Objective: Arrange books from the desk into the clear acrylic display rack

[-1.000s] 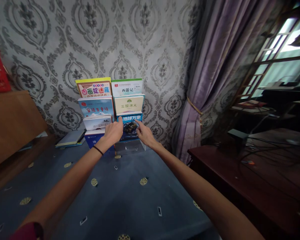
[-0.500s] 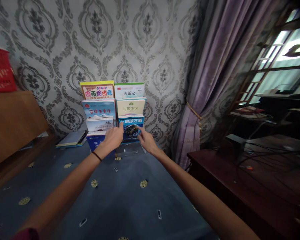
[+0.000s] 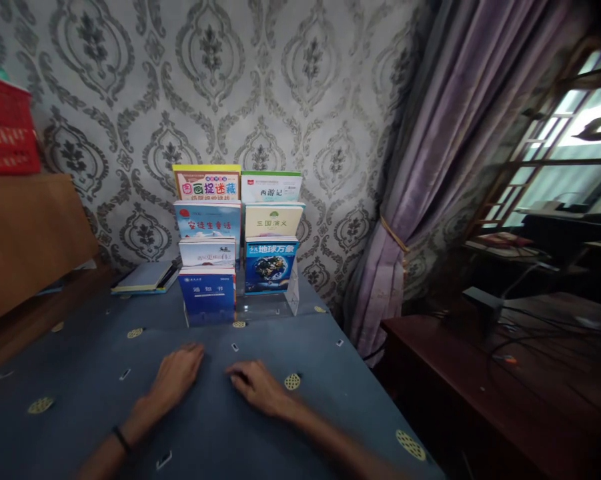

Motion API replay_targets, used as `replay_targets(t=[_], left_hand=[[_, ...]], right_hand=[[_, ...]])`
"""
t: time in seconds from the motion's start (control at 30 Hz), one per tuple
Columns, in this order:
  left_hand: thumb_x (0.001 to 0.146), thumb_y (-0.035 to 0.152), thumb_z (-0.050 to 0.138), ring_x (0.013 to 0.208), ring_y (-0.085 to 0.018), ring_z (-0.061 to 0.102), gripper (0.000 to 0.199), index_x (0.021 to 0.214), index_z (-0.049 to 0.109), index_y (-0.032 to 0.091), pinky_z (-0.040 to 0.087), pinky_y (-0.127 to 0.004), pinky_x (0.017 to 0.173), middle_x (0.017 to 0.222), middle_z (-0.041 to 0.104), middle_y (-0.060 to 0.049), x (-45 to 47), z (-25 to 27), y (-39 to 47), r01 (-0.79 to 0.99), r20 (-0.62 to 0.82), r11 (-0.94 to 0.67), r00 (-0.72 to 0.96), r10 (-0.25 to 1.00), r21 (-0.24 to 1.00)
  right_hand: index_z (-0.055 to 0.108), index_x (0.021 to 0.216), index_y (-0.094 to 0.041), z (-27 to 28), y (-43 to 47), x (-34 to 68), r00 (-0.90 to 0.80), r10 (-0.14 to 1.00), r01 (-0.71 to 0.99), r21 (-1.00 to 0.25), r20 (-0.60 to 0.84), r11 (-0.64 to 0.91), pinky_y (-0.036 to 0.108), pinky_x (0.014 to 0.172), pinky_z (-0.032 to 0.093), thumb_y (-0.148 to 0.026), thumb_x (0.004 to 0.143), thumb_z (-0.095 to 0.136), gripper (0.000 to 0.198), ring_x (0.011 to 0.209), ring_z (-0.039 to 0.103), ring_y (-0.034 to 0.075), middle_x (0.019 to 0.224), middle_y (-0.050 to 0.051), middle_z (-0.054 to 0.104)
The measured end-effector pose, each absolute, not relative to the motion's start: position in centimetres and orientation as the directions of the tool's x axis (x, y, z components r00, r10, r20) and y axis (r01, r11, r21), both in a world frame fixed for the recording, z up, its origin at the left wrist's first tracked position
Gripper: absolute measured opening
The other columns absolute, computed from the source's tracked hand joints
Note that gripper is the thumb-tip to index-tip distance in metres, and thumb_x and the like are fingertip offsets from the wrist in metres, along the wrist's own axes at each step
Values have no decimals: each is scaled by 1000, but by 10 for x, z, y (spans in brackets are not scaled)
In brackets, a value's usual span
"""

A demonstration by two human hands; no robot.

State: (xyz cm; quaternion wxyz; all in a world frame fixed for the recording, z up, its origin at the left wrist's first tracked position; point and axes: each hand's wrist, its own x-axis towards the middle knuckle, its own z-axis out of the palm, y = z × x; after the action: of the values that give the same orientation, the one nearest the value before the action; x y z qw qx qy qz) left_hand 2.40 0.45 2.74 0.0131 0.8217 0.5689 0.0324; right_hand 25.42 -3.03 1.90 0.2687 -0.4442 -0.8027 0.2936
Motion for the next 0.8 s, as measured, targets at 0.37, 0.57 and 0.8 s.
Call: replay_targets(t=[0.37, 0.57, 0.8], left_hand=[[98, 19, 40, 108, -28, 55, 27, 108, 65, 16, 45, -40, 91, 112, 63, -14, -72, -1, 83, 1000, 374, 14, -9, 928, -8], [97, 22, 43, 125, -32, 50, 35, 127, 57, 10, 42, -44, 102, 135, 56, -21, -87, 2, 139, 995, 447, 97, -97, 889, 23], [96, 10, 29, 144, -34, 37, 53, 146, 44, 10, 35, -59, 111, 150, 47, -24, -109, 19, 195, 995, 403, 101, -86, 911, -15]], right_hand=[[78, 107, -23, -3, -41, 128, -580, 802, 452, -763, 142, 462, 27, 78, 49, -19, 90, 56, 28, 82, 70, 18, 93, 4, 79], [75, 115, -23, -10, -46, 109, -599, 789, 445, -761, 139, 472, 27, 79, 49, -23, 94, 53, 30, 83, 70, 19, 97, 4, 79], [73, 114, -27, -35, -43, 111, -606, 783, 460, -739, 144, 492, 27, 84, 51, -26, 95, 52, 29, 91, 72, 21, 101, 4, 78]])
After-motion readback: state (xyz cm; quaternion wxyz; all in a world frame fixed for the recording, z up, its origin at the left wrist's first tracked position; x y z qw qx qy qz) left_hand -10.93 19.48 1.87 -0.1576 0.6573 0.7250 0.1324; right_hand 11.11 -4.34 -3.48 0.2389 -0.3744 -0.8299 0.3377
